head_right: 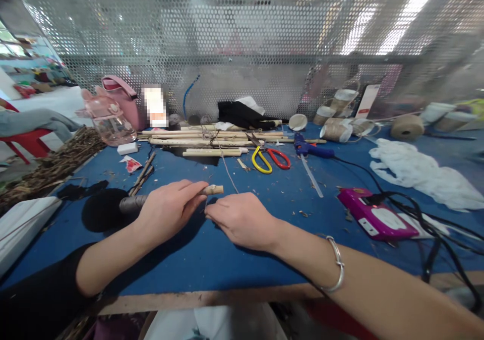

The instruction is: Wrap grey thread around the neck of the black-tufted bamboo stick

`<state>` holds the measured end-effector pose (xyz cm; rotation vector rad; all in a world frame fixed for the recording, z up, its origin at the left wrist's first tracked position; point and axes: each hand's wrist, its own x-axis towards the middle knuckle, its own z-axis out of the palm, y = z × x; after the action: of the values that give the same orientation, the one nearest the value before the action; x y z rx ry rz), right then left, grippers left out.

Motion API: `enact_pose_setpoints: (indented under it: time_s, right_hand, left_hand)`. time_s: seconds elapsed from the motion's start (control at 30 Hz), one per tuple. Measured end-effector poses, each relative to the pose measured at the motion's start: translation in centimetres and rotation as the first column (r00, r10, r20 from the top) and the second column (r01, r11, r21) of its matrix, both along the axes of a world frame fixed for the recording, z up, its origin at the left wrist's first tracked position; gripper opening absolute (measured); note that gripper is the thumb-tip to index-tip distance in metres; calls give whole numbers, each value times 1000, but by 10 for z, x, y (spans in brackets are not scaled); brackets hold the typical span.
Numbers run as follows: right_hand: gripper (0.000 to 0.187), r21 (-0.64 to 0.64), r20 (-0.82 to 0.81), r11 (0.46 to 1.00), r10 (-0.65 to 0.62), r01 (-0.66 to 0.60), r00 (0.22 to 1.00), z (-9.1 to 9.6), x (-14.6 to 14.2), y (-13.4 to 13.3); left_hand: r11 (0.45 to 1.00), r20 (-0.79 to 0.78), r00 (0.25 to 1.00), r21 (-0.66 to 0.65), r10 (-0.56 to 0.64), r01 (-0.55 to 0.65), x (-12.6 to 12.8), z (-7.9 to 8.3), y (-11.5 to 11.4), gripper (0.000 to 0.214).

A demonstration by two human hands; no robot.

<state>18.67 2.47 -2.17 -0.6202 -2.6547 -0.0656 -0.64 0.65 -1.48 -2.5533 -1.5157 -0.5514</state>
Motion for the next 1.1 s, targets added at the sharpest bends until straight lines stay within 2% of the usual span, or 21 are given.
enact_pose_setpoints:
  time_s: [0.1,0.2,0.3,0.43,0.53,0.63,0.73,0.83,0.9,1.0,1.1]
  right_hand:
    - [25,158,-67,987,-13,23,998,5,5,0]
    - [23,221,-126,973,-34,61,991,9,10,2]
    - [18,139,-217,989,-28,59,976,10,12,5]
    - [14,-75,-359,995,-83,60,930,11,11,12]
    - [16,-268,-340,963,-136,43,931,11,9,18]
    - [16,-395,-231,919,-112,12,966,8,9,21]
    - [15,-367,-175,928,-141,68,974,1,10,26]
    - [19,-279,-268,940,-271,195,924,-1,10,43]
    - [23,-236,-313,936,-327,261,892,7,7,65]
    - [29,-168,-278,919,-390,356,878,33,2,106]
    - [34,-185,-220,837,-546,515,808,70,-5,148]
  left_hand:
    - [997,-5,999,-67,-45,44,1,-1,0,29]
    - [990,1,996,-113,-89,88,2,-2,-3,30]
    - [983,-10,993,-147,-114,112,4,-3,-6,30]
    - [976,14,983,-122,-182,182,5,-3,-9,30]
    - [977,51,977,-32,-208,209,3,-4,-10,31]
    - [970,104,970,128,-220,206,1,-2,-13,32]
    - [928,108,946,255,-305,271,3,2,-20,35]
    - [911,79,928,234,-364,338,9,4,-30,23]
    - [907,65,916,185,-396,379,13,2,-35,19]
    - [897,52,903,154,-427,415,17,-2,-38,18]
    - [892,56,896,145,-440,429,18,-4,-37,17]
